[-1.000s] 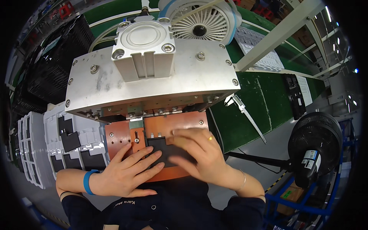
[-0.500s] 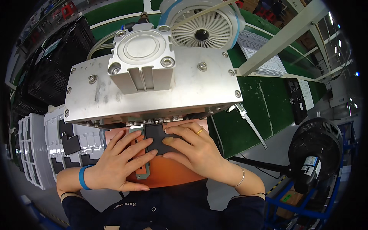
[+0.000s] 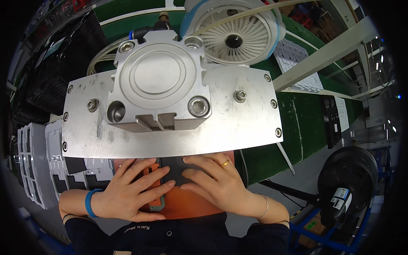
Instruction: The person repeatedly picks up small black rectangular parts from a white tray, places them into a press machine, and operates the press. After pressing, the person removes the parts and places them back into the tray. The person also uses a caliper to measure the parts at intervals.
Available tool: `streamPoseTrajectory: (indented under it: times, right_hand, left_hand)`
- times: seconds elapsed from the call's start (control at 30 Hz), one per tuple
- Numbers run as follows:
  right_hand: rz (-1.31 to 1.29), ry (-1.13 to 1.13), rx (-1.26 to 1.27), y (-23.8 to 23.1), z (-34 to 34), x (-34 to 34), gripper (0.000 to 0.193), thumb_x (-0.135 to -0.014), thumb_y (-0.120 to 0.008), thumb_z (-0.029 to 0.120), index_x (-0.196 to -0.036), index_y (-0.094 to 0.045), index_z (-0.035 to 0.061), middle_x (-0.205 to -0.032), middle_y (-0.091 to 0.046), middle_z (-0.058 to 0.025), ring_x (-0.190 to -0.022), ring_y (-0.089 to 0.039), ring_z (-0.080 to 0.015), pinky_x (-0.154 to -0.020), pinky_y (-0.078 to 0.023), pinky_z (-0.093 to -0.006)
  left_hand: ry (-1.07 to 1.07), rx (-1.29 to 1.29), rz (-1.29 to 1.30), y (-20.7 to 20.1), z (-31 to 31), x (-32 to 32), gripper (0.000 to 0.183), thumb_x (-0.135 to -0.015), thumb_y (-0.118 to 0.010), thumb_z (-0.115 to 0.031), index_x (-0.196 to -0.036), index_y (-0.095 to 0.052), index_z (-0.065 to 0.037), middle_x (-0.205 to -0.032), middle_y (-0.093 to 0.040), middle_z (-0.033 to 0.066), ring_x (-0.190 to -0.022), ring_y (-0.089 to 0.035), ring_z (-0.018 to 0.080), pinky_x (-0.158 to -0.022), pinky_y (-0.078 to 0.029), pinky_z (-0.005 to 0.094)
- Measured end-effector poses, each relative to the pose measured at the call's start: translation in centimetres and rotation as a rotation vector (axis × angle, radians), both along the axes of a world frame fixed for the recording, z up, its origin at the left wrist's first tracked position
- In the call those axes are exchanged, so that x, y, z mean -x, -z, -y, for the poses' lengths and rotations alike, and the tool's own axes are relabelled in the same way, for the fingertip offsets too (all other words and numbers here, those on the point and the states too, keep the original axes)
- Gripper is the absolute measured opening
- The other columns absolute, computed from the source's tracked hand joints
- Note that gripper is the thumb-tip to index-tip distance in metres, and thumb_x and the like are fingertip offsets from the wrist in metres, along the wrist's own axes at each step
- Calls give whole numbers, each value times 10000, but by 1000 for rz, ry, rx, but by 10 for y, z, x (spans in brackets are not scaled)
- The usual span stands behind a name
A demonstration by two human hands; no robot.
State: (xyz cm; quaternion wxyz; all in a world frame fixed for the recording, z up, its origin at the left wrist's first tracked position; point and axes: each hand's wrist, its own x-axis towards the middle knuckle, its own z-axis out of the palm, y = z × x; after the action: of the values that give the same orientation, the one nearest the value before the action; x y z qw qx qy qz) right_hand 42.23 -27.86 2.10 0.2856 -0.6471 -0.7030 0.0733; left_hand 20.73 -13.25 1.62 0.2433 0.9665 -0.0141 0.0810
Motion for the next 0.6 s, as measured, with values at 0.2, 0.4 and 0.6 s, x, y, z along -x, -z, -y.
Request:
streamPoseTrajectory:
  times: [0.2, 0.4, 0.6]
  right_hand:
    - [-7, 4, -8, 1, 0, -1, 280, -709, -819, 235, -915, -682, 104, -1132, -642, -43, -942, -548, -237, -806, -477, -325]
    - [4, 16, -4, 2, 1, 0, 274, -716, -823, 247, -903, -675, 113, -1119, -647, -41, -927, -558, -238, -804, -476, -329]
    - [11, 8, 17, 4, 3, -1, 282, -714, -832, 256, -906, -675, 123, -1019, -632, -34, -877, -568, -228, -793, -471, -330]
  left_hand:
    - [-5, -51, 10, 2, 0, -1, 643, -822, -625, -636, -1265, -644, -171, -1356, -551, 97, -1217, -469, 343, -980, -366, 484]
    - [-12, -36, -9, 3, 1, 0, 630, -829, -625, -623, -1272, -639, -175, -1358, -552, 95, -1214, -473, 339, -959, -382, 470]
    - [-12, -34, -9, 2, 1, 2, 632, -821, -633, -611, -1274, -635, -172, -1364, -548, 104, -1180, -480, 324, -911, -398, 434]
